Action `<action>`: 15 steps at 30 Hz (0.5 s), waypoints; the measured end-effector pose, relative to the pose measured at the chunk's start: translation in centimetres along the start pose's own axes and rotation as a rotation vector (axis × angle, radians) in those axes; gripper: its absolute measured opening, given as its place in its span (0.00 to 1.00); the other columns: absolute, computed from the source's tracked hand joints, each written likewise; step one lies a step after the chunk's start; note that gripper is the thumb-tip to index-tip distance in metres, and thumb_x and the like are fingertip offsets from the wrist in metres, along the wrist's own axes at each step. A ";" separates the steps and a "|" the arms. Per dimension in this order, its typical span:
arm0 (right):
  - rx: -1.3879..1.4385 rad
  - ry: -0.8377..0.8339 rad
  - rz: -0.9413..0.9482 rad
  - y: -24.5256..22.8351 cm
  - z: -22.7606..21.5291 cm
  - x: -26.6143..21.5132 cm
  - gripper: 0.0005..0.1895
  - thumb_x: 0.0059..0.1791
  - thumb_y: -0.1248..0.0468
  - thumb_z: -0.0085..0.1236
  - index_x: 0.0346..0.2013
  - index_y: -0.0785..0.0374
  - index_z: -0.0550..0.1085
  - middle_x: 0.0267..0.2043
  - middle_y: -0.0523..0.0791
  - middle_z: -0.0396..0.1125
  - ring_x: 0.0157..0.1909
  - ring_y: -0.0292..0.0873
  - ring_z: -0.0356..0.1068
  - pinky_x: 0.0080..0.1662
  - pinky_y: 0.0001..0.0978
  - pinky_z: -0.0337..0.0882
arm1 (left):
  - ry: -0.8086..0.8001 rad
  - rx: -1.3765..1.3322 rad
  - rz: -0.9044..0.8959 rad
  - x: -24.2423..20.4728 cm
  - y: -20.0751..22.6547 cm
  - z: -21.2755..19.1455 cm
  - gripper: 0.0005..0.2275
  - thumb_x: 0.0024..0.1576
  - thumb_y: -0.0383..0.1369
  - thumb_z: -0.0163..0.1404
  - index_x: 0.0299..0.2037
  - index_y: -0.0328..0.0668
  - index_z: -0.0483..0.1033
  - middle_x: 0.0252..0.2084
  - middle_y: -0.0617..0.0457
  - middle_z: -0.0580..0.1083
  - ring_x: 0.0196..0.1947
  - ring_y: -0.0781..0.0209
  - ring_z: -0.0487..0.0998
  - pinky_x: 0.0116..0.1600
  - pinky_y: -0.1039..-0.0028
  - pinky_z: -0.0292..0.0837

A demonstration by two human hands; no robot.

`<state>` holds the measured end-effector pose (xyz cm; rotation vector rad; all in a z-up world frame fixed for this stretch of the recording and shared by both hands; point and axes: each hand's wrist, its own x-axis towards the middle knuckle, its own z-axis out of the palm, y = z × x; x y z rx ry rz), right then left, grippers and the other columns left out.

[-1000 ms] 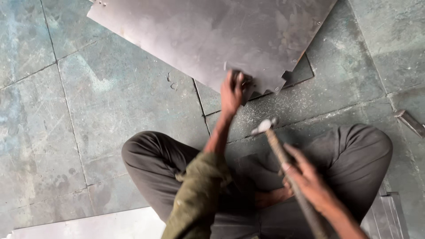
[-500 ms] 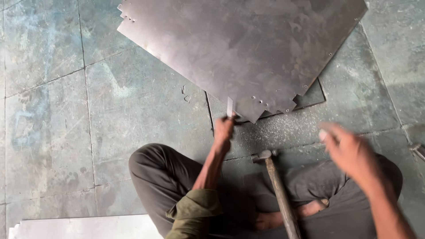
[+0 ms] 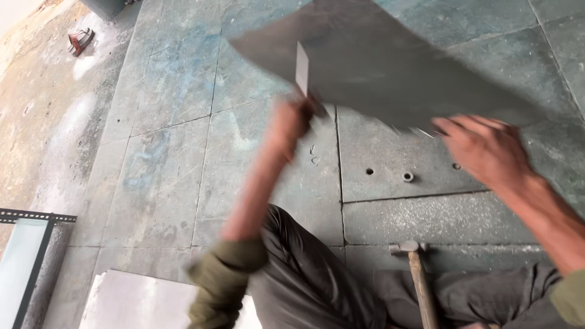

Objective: The person sits on the floor and uses a hammer and chisel to attach small metal brackets to a large metal sheet. They repeatedly position the brackets, strike them with the hammer, and adjust the sheet's position to continue the assembly process.

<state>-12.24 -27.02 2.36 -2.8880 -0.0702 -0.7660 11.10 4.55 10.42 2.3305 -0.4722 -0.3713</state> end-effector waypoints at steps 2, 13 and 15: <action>0.142 0.121 -0.011 -3.2 -0.8 1.9 0.17 0.56 0.68 0.51 0.60 0.55 0.73 0.32 0.45 0.72 0.31 0.42 0.72 0.32 0.31 0.72 | 0.266 0.915 0.596 5.4 0.6 -7.0 0.07 0.56 0.27 0.51 0.42 0.37 0.79 0.29 0.46 0.79 0.23 0.58 0.73 0.27 0.67 0.70; 0.722 -0.210 0.606 -19.8 6.5 5.8 0.15 0.54 0.56 0.49 0.43 0.66 0.75 0.22 0.42 0.71 0.17 0.35 0.68 0.23 0.32 0.71 | -0.029 0.699 0.389 11.3 10.7 14.6 0.14 0.55 0.40 0.55 0.48 0.48 0.78 0.45 0.49 0.78 0.45 0.55 0.78 0.47 0.61 0.73; 0.832 -0.308 0.687 -20.0 8.3 1.9 0.14 0.53 0.58 0.50 0.44 0.65 0.74 0.24 0.42 0.72 0.20 0.36 0.69 0.25 0.33 0.72 | -0.176 0.662 0.444 8.2 13.1 21.5 0.15 0.54 0.43 0.55 0.49 0.50 0.78 0.48 0.49 0.78 0.49 0.54 0.79 0.50 0.59 0.74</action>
